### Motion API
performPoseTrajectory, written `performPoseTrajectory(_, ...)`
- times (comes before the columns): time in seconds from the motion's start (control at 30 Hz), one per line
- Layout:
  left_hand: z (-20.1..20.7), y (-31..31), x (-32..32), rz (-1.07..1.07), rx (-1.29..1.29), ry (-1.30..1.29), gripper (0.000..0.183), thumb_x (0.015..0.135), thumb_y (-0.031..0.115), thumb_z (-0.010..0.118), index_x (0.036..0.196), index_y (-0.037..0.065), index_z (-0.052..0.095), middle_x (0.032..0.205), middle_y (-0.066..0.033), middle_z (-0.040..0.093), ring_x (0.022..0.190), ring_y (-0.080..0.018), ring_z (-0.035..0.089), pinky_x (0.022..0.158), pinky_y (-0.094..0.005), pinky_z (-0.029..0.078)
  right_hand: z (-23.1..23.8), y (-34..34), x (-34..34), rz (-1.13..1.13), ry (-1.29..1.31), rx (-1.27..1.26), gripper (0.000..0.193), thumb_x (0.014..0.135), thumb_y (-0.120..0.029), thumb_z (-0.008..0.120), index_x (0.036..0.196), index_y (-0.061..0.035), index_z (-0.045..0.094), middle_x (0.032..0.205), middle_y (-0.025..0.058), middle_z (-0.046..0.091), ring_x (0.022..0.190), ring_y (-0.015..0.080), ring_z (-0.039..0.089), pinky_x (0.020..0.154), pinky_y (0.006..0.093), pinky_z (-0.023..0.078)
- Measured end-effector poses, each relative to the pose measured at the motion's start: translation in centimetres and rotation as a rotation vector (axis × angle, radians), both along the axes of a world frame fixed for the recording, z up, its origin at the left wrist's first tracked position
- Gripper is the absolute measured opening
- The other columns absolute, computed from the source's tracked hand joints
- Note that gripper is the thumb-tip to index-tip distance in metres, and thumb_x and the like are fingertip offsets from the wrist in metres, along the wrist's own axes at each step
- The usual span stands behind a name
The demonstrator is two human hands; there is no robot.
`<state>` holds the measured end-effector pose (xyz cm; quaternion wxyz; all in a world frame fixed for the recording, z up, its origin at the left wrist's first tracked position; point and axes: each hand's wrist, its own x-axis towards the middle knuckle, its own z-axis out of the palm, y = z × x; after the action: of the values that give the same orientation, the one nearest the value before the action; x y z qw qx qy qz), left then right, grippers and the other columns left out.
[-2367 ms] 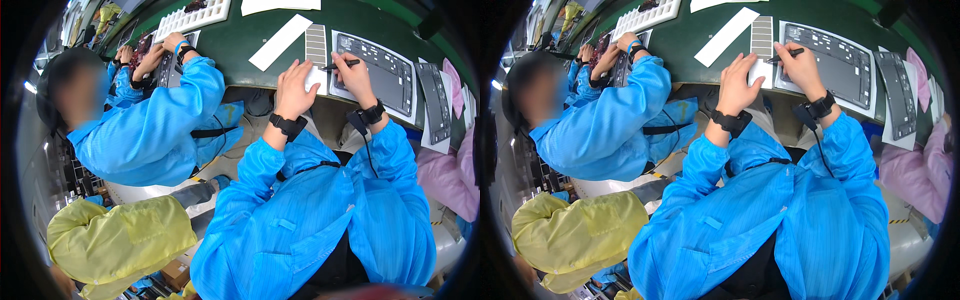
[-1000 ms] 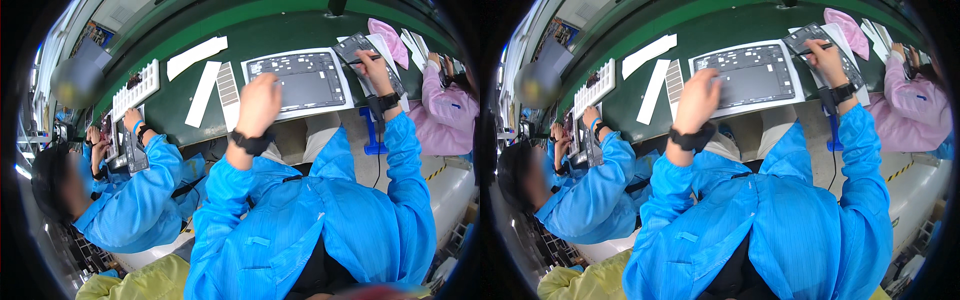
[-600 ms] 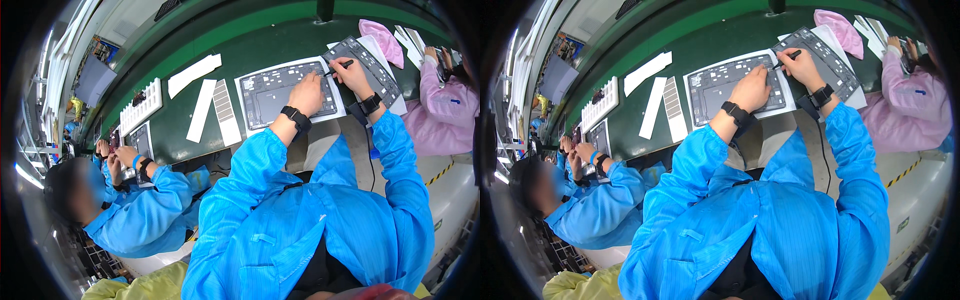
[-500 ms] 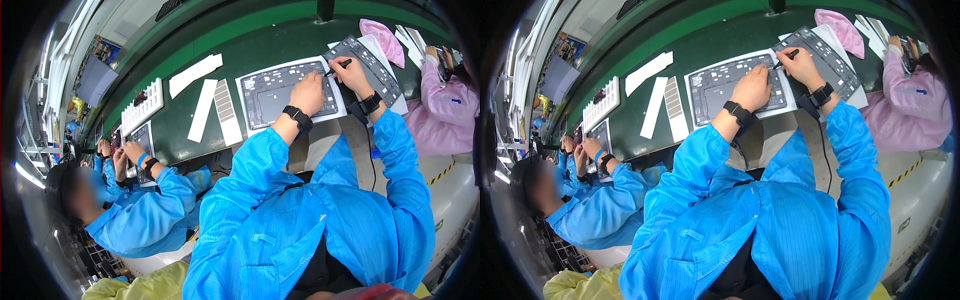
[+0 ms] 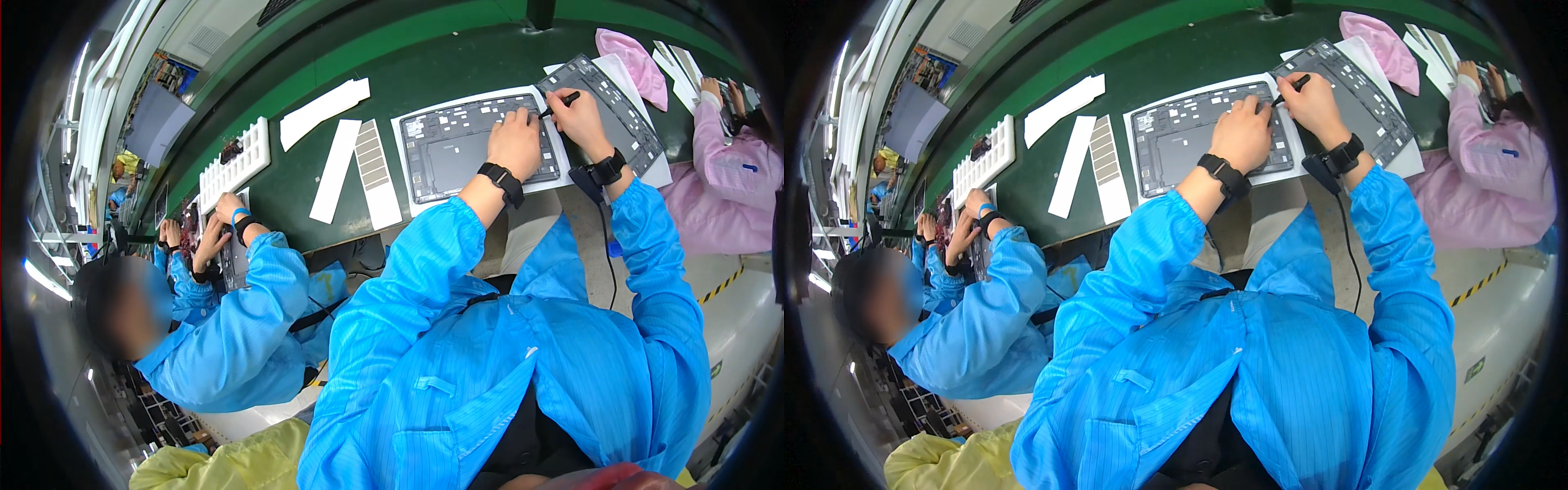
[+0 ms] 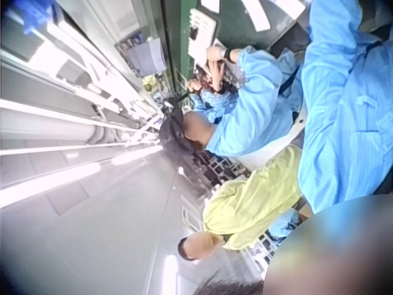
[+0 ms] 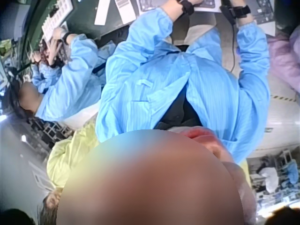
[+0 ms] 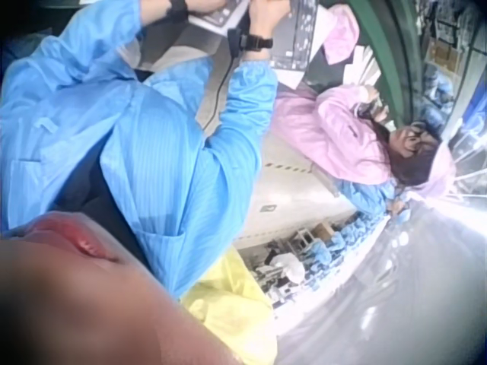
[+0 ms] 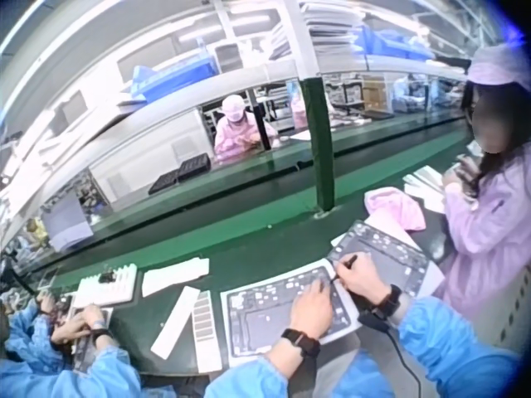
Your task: Assembling a flat electronic component by applying stickers or labels and checking the surface with a tool.
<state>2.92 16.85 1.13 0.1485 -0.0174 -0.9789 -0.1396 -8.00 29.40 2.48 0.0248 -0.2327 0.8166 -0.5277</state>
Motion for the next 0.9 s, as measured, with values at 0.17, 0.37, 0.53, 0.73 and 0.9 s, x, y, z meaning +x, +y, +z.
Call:
performPoseTrajectory(0.17, -0.2, 0.4, -0.5, 0.057, -0.124, -0.018, 0.028, 0.084, 0.017, 0.054, 0.106, 0.004, 0.064, 0.106, -0.0107, 0.057, 0.105, -0.0264, 0.054, 0.081, -0.043, 0.047, -0.2, 0.1, 0.4, -0.091, 0.065, -0.139, 0.028, 0.09, -0.026, 0.062, 0.087, 0.0009, 0.07, 0.064, 0.0041, 0.065, 0.056, 0.0084, 0.058, 0.05, 0.0253, 0.044)
performPoseTrajectory(0.37, 3.1, -0.6, 6.4, -0.011, 0.185, 0.185, 0.045, 0.086, 0.026, 0.061, 0.124, 0.003, 0.055, 0.134, -0.0217, 0.048, 0.122, -0.0355, 0.047, 0.096, -0.047, 0.043, 3.9, 0.5, 3.4, -0.048, -0.217, -0.627, 0.027, 0.094, -0.027, 0.059, 0.084, -0.0029, 0.065, 0.063, 0.0037, 0.062, 0.046, 0.0028, 0.046, 0.04, 0.0174, 0.029)
performPoseTrajectory(0.53, 3.7, -9.6, 19.1, 0.293, 0.495, 0.336, 0.021, 0.086, 0.01, 0.059, 0.104, 0.0, 0.064, 0.105, -0.0191, 0.064, 0.097, -0.0362, 0.062, 0.084, -0.0395, 0.05, 4.8, -9.0, 12.0, 0.169, -0.378, -0.463, 0.028, 0.092, -0.031, 0.063, 0.08, -0.0055, 0.064, 0.06, 0.0007, 0.058, 0.048, 0.0043, 0.05, 0.042, 0.0174, 0.033)
performPoseTrajectory(0.73, -2.9, -13.1, 22.2, 0.318, 0.215, 0.367, 0.03, 0.082, 0.009, 0.063, 0.11, -0.002, 0.061, 0.117, -0.0166, 0.06, 0.11, -0.0329, 0.057, 0.094, -0.0416, 0.045, -1.2, -18.2, 16.4, 0.408, -0.236, -0.225, 0.035, 0.091, -0.035, 0.062, 0.079, -0.0019, 0.064, 0.06, 0.0041, 0.061, 0.05, 0.0077, 0.053, 0.047, 0.024, 0.041)
performPoseTrajectory(0.9, -3.1, -13.7, 22.3, 0.31, 0.155, 0.442, 0.027, 0.081, 0.008, 0.062, 0.107, -0.003, 0.063, 0.114, -0.0161, 0.062, 0.106, -0.0326, 0.059, 0.091, -0.0414, 0.047, -2.4, -19.0, 16.6, 0.395, -0.204, -0.159, 0.04, 0.092, -0.038, 0.061, 0.072, -0.0032, 0.063, 0.057, 0.002, 0.059, 0.049, 0.0069, 0.05, 0.047, 0.0242, 0.039)
